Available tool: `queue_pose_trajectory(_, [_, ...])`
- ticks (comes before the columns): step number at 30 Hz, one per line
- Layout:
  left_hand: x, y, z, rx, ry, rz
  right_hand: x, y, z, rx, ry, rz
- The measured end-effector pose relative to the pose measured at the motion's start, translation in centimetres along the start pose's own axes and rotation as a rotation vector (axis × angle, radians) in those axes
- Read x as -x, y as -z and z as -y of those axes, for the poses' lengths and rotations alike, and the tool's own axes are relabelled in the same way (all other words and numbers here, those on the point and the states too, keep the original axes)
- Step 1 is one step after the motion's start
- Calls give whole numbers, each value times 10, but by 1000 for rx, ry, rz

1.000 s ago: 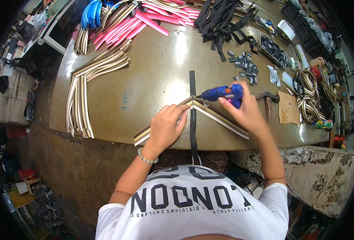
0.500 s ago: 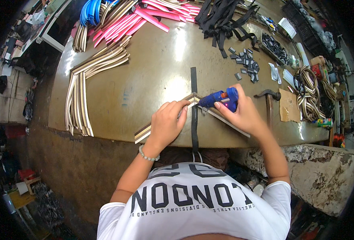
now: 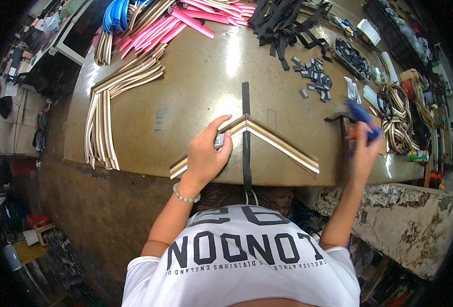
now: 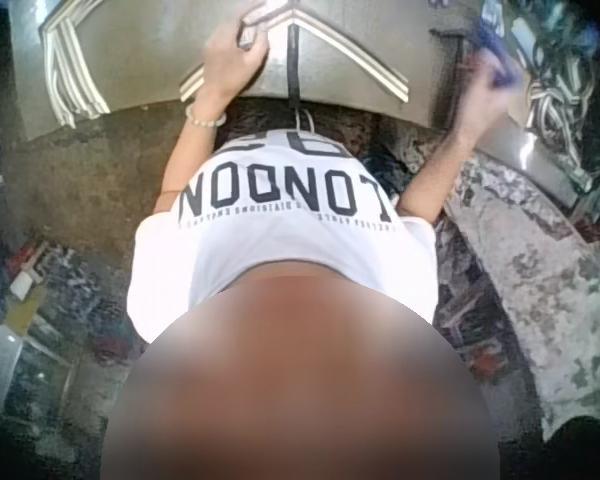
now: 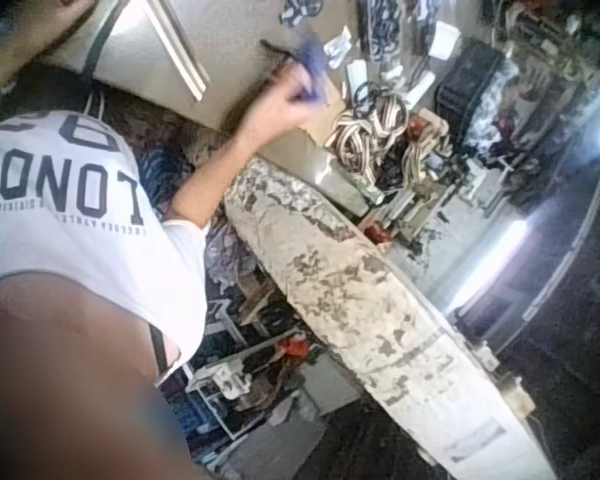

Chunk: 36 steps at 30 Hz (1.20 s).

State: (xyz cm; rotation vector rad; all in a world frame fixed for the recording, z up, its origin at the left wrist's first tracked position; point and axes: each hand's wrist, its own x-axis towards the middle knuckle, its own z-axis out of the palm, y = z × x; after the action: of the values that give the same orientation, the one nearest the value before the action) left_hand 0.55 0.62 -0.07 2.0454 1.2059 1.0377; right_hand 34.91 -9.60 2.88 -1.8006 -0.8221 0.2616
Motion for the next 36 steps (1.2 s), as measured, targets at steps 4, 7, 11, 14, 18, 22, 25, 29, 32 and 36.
queue_pose_trajectory(4, [2, 13, -8, 200, 72, 106, -17, 51, -36, 654, -45, -342])
queue_pose_trajectory(7, [1, 18, -18, 480, 58, 202, 6, 63, 4, 955, -328, -102])
queue_pose_trajectory(11, [0, 5, -38, 479, -106, 202, 61, -21, 75, 182, -13, 223])
queue_pose_trajectory(14, [-1, 0, -44, 265, -270, 241, 101, -90, 90, -628, -223, 769])
queue_pose_trajectory(18, [1, 14, -37, 263, -120, 187, 108, -114, 88, -663, -174, 735])
queue_pose_trajectory(22, [2, 25, -21, 784, 420, 367, 101, -106, 86, -710, -201, 716])
queue_pose_trajectory(25, [1, 23, -10, 1027, 565, 400, 103, -105, 80, -774, -281, 657])
queue_pose_trajectory(29, [-1, 13, -9, 1068, 575, 524, 112, -105, 60, -1013, -546, 710])
queue_pose_trajectory(32, [-1, -1, -16, 1097, 510, 546, 118, -105, 47, -1047, -621, 839])
queue_pose_trajectory(36, [-2, -13, -22, 1141, 510, 574, 114, -106, 43, -1025, -675, 779])
